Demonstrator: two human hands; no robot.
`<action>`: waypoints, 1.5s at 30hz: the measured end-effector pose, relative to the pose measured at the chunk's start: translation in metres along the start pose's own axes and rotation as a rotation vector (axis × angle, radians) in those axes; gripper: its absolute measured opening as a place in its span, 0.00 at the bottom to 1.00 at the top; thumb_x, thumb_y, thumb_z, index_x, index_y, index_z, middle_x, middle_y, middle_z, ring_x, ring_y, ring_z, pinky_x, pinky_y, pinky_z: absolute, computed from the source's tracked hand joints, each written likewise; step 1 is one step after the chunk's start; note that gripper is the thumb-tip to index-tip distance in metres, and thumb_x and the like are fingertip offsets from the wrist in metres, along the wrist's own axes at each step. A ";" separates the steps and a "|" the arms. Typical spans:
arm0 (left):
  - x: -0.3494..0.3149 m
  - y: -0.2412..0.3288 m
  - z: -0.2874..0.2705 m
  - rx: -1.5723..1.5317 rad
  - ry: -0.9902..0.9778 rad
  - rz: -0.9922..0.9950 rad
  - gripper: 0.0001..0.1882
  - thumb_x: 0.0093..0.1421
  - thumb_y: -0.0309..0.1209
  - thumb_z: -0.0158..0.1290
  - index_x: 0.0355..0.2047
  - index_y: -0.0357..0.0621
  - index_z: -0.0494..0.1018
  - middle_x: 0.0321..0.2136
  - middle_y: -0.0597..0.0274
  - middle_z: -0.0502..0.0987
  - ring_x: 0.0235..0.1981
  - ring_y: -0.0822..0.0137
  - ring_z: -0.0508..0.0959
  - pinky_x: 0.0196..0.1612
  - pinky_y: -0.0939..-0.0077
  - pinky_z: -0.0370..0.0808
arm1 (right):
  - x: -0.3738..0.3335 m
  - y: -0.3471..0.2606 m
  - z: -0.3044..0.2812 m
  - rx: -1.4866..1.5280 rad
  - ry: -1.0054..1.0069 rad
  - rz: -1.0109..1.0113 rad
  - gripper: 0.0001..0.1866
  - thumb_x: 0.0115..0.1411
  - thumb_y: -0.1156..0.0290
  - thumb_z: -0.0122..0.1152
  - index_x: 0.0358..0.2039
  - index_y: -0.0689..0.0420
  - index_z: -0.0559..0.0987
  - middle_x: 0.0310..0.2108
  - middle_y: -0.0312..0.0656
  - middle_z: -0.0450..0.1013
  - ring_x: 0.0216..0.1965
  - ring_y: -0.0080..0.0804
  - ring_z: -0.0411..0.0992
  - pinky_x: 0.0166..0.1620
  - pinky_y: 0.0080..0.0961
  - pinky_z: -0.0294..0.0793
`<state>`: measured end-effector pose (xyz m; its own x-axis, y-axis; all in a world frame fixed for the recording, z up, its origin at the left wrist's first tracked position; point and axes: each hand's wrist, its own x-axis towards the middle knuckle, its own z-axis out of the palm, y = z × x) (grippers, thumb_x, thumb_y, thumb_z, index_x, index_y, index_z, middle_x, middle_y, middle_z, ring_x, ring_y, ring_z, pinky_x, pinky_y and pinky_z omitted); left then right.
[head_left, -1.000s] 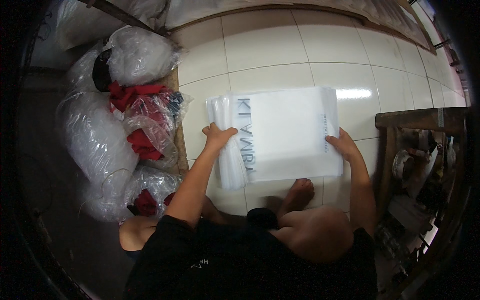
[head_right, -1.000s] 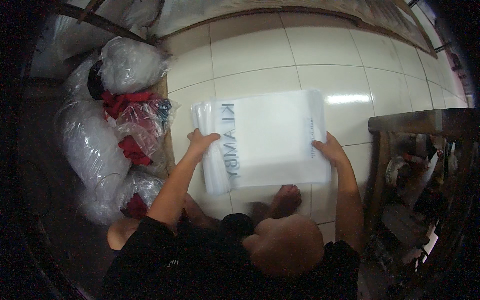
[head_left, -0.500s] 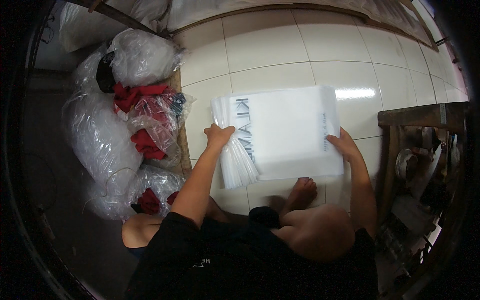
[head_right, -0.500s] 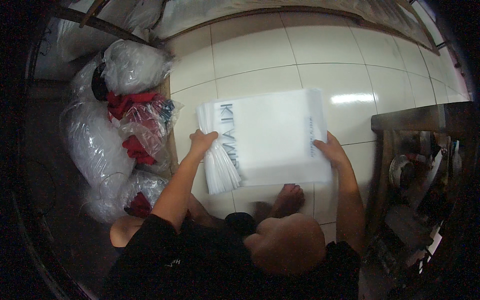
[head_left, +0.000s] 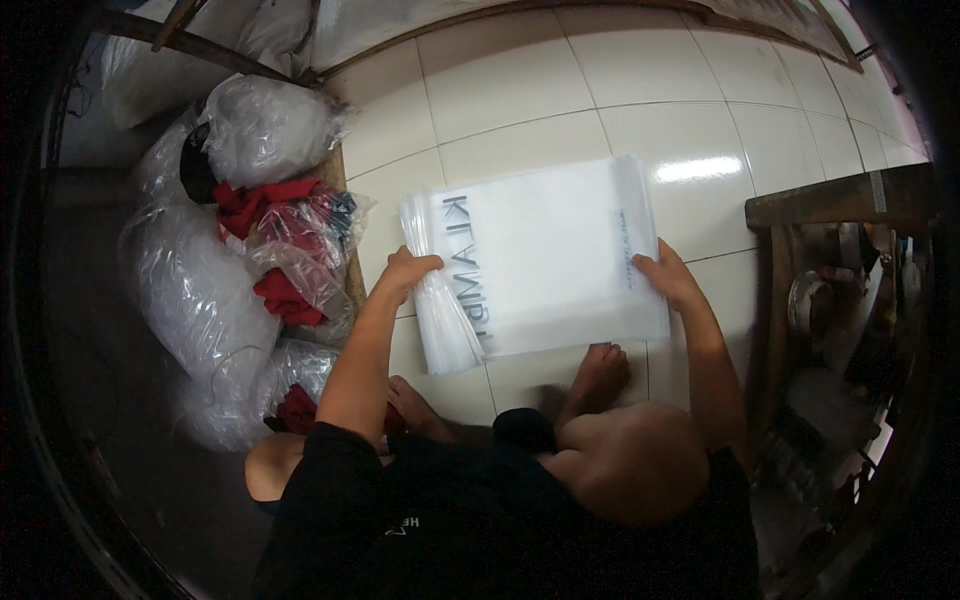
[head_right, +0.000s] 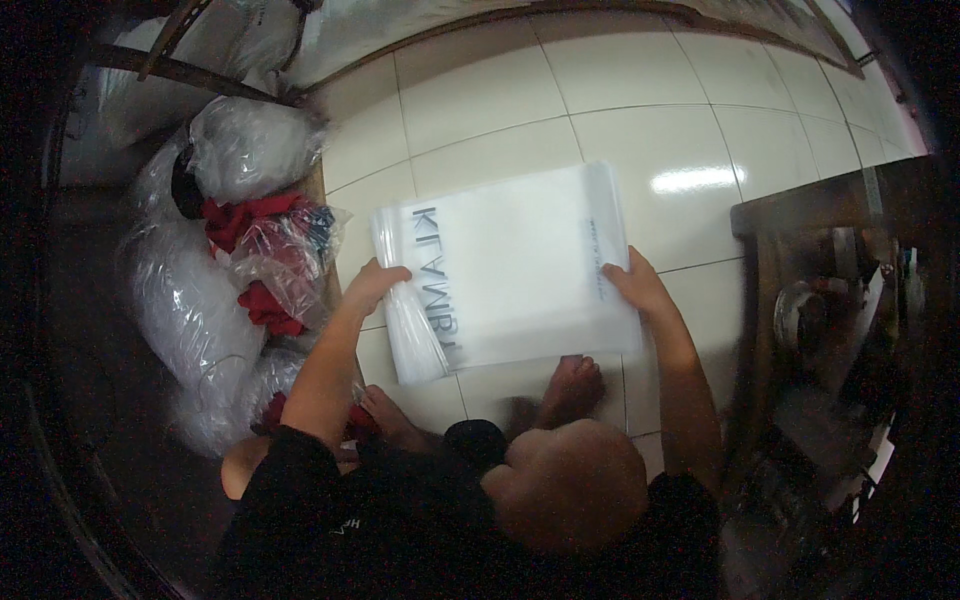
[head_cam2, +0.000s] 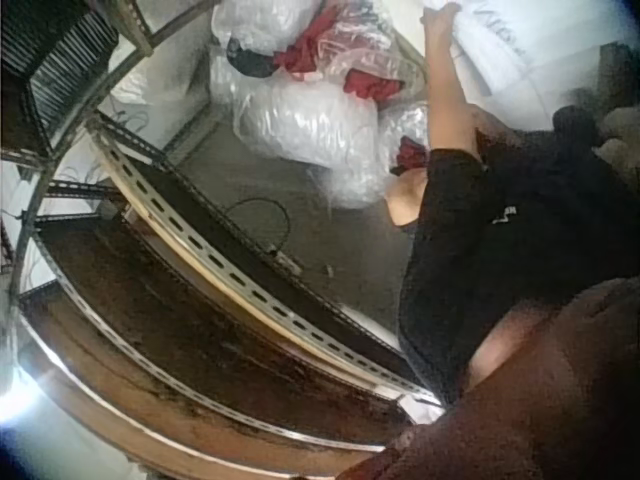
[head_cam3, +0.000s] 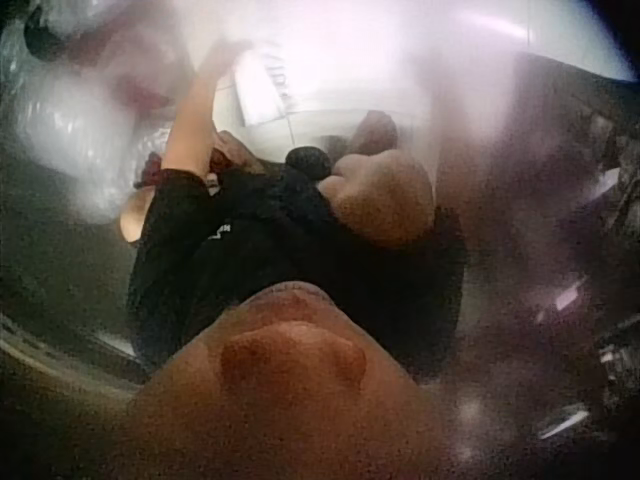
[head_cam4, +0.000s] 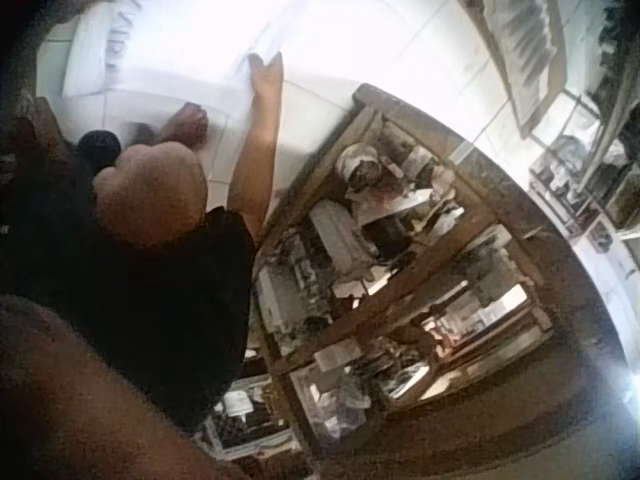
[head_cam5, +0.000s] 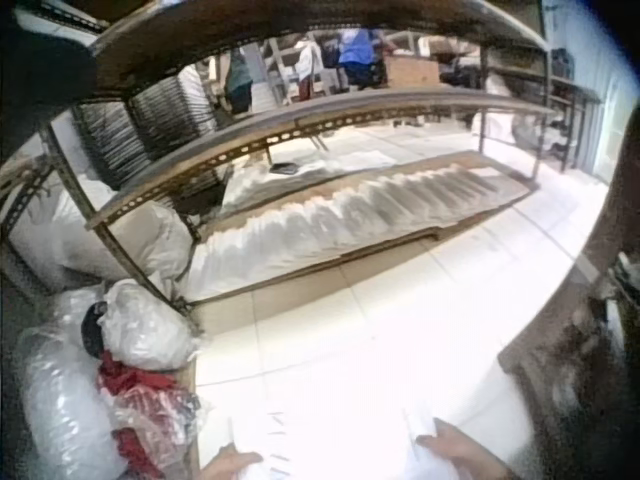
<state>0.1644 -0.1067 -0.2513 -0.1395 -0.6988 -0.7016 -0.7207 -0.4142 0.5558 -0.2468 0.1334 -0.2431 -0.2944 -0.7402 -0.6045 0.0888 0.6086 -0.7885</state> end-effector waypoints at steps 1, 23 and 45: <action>0.003 -0.002 0.000 0.000 0.005 -0.005 0.31 0.45 0.34 0.61 0.48 0.25 0.72 0.38 0.48 0.79 0.37 0.58 0.80 0.40 0.68 0.77 | -0.003 -0.005 0.000 0.077 -0.014 0.045 0.22 0.62 0.71 0.56 0.55 0.65 0.70 0.44 0.46 0.76 0.42 0.32 0.76 0.46 0.30 0.75; -0.046 0.032 0.017 -0.219 -0.035 0.207 0.34 0.47 0.33 0.60 0.52 0.29 0.63 0.40 0.51 0.75 0.39 0.61 0.77 0.44 0.70 0.75 | 0.004 0.011 0.004 0.113 0.023 0.066 0.21 0.60 0.70 0.61 0.50 0.68 0.75 0.38 0.49 0.79 0.34 0.34 0.78 0.39 0.31 0.78; -0.027 0.029 0.011 -0.325 0.041 -0.114 0.33 0.49 0.30 0.56 0.52 0.19 0.61 0.41 0.41 0.74 0.38 0.51 0.78 0.41 0.58 0.78 | 0.002 -0.007 0.007 -0.101 -0.039 -0.052 0.25 0.59 0.69 0.58 0.56 0.65 0.71 0.45 0.51 0.77 0.45 0.38 0.76 0.51 0.33 0.73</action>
<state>0.1396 -0.0934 -0.2207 -0.0389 -0.6573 -0.7526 -0.4751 -0.6504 0.5926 -0.2419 0.1256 -0.2399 -0.2584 -0.7811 -0.5684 -0.0230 0.5932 -0.8048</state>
